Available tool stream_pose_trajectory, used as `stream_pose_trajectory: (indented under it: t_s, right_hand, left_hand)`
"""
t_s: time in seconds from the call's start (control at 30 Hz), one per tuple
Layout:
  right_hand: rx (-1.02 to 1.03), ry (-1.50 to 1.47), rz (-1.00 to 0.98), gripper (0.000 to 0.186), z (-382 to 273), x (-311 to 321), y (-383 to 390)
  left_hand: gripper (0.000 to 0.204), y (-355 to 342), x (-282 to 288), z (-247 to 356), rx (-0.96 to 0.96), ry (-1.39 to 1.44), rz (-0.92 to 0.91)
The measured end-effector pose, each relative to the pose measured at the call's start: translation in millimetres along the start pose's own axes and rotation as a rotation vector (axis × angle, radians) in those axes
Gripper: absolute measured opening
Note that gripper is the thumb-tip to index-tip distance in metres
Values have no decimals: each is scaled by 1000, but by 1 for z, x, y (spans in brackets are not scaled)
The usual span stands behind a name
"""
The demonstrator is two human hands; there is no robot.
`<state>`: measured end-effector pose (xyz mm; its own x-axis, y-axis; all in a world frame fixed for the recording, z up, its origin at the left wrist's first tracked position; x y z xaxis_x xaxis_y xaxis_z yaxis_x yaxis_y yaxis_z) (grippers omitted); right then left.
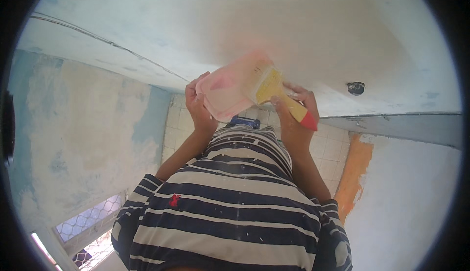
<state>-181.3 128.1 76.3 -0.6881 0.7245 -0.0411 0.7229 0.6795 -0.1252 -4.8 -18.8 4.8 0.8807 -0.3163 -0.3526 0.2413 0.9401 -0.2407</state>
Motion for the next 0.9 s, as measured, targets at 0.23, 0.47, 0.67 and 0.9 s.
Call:
stream_pose_trajectory:
  t_s: [0.23,0.47,0.67,0.9]
  right_hand:
    - [231,31,-57,25,3,-26,-10]
    - [517,110,-183,25,12,-36,-31]
    - [485,226,-284,27,9,-23,-38]
    - [511,121,-224,27,11,0,-43]
  left_hand:
    - [30,5,-3,-1,68,57,96]
    - [31,5,-10,5,-65,-41,103]
    - [44,4,-18,15,-125,-26,99]
    - [48,2,-22,2,-129,9,91]
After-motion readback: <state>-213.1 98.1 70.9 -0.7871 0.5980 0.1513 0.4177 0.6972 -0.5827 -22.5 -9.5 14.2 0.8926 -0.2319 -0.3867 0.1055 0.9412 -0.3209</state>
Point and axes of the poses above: each hand's wrist, its own y-axis away from the middle knuckle, its own x-axis out of the back of the hand, z = x × y, the point moved 2 cm from there along -y, towards the middle knuckle, and after that the axes turned 1 degree about y, right-handed, at the moved point
